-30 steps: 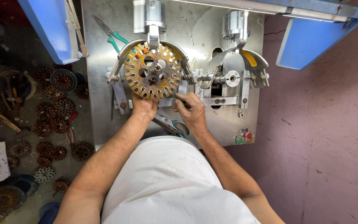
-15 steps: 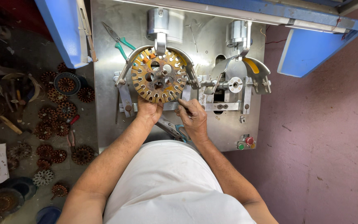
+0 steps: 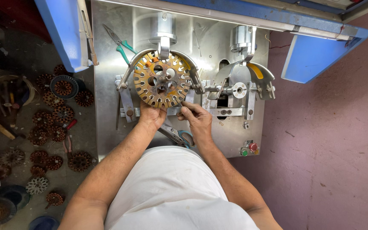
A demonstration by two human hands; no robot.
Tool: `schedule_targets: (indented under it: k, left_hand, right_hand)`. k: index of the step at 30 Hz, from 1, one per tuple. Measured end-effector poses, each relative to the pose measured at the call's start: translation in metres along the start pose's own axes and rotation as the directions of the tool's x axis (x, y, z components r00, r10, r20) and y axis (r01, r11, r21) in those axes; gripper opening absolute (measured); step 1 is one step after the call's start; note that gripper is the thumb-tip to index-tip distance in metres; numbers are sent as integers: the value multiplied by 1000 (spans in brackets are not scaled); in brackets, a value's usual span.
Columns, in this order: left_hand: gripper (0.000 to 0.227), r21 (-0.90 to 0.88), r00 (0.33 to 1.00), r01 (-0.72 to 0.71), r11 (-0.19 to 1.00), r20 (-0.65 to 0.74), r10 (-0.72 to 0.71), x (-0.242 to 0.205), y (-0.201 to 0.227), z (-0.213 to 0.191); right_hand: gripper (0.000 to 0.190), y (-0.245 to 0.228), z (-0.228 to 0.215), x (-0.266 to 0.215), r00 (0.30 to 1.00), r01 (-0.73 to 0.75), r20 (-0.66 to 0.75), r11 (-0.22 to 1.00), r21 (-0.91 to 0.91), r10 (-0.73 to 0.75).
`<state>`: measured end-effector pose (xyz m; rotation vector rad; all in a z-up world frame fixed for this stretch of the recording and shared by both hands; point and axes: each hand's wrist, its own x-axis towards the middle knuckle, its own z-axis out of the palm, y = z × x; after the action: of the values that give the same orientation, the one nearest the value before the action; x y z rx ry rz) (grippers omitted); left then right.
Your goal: The person uses pliers and a screwdriver to adjust and secure components on a circular metal fixture mounted on a machine. They repeatedly position and tighten parts while handling small metal pieces.
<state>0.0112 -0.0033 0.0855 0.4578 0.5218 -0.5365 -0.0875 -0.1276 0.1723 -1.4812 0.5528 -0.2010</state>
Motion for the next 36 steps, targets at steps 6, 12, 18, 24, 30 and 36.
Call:
schedule_targets:
  k: [6,12,18,24,30,36]
  left_hand:
    - [29,11,999,9,1000,-41,-9,-2,-1,-1]
    - [22,0,998,22,1000,-56,-22,3,-6,-11]
    - [24,36,998,58,998,-26,-57,7,0,-13]
    - [28,148,993,119,982,0,-121,6,15,-6]
    - [28,157,964,263,952,-68,-255,8,34,4]
    - [35,281,955,282,917,12,-297,7,43,5]
  right_hand:
    - [38,11,-5,-6,970,-242,5,970,-30,242]
    - [56,21,7,-7,956,-278,87,960,-40,281]
    - [57,25,32,-14,956,-251,-169,966,-56,239]
    - [53,23,58,-20,947,-164,-257,979,124,191]
    - [58,36,90,-19,843,-120,-513,987,111,160]
    - [57,41,110,-14,747,-64,-645,984,167,158]
